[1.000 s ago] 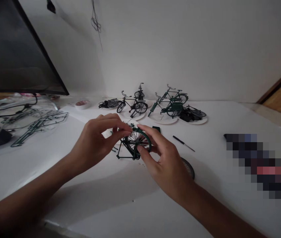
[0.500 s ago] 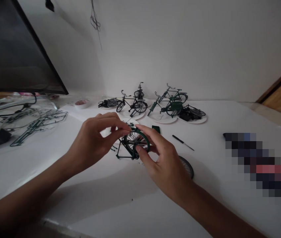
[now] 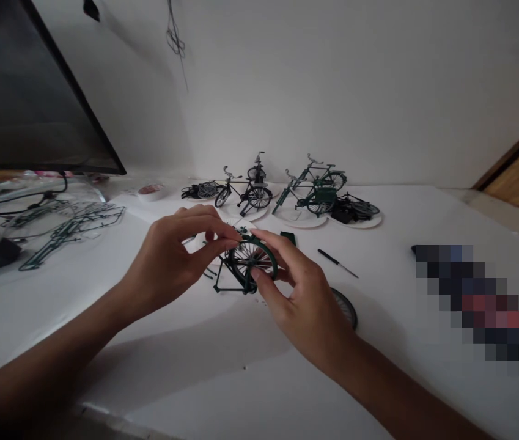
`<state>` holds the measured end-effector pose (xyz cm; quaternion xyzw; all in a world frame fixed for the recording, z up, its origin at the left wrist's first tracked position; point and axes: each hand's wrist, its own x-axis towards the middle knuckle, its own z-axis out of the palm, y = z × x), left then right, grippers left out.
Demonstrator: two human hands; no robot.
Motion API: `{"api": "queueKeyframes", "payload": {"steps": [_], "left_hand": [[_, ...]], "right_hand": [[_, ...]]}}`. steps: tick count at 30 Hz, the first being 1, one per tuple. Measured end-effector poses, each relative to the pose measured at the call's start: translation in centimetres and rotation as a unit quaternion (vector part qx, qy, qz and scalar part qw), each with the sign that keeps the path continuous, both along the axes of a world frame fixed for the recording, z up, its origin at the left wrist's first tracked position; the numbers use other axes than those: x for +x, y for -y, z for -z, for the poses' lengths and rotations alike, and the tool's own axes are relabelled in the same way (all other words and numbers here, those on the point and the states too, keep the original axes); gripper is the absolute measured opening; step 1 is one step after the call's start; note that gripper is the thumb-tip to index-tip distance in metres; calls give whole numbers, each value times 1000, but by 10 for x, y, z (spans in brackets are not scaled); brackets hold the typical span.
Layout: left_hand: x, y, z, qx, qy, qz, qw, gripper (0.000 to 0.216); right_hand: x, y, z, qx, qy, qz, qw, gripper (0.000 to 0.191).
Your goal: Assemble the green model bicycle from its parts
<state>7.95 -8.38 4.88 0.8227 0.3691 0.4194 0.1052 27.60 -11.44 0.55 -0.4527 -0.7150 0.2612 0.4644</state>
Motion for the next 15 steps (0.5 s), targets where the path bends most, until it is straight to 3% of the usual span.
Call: {"api": "queueKeyframes", "payload": {"steps": [15], "left_hand": [[0, 0, 0, 64, -43, -10, 997, 8]], "right_hand": [[-1, 0, 1, 1, 5, 1, 1000, 44]]}}
